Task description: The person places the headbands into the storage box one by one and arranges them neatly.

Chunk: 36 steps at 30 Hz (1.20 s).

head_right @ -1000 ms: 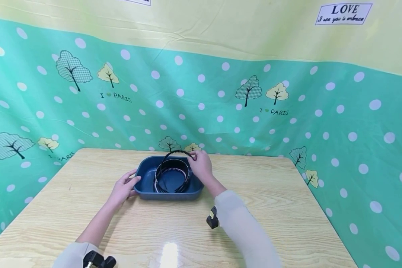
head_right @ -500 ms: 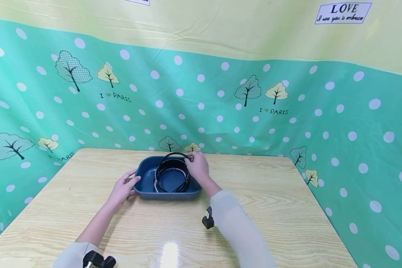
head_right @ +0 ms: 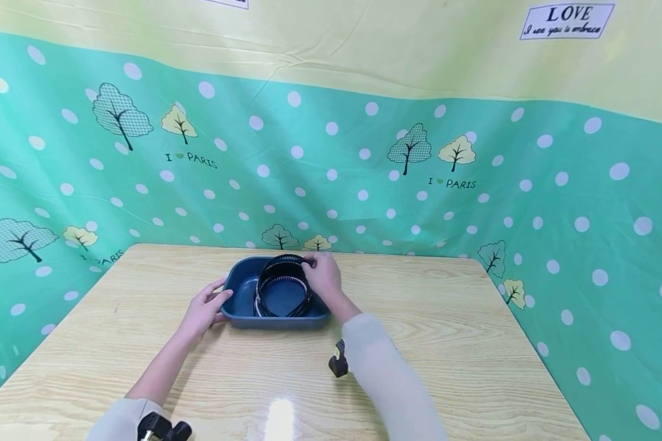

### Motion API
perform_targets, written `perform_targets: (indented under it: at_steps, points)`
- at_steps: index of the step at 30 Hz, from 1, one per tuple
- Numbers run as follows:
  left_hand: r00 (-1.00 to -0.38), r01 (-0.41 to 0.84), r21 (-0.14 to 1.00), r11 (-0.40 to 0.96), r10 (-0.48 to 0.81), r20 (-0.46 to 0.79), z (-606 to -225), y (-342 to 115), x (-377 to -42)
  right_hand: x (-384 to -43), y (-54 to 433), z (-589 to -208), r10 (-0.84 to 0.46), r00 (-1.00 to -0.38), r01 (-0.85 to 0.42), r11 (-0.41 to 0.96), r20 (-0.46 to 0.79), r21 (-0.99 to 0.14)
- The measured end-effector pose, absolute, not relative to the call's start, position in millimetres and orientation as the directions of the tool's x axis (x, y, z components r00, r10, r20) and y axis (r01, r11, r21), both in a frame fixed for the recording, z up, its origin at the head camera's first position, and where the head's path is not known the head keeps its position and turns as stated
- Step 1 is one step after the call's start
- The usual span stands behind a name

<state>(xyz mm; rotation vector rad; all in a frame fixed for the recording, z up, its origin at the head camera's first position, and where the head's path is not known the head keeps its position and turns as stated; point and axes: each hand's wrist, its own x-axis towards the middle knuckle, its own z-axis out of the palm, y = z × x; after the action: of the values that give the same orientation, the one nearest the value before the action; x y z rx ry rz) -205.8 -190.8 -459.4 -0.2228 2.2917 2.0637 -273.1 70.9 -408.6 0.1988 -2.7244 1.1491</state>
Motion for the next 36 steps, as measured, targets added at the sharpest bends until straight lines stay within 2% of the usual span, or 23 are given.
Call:
perform_targets:
  at_steps: [36]
  points:
    - [-0.989,-0.127,0.987,0.099,-0.082,-0.119,-462.5,-190.4,-207.0,-269.7,63.2,-413.2,-0.043,-0.989,-0.133,0.704,0.145,-0.698]
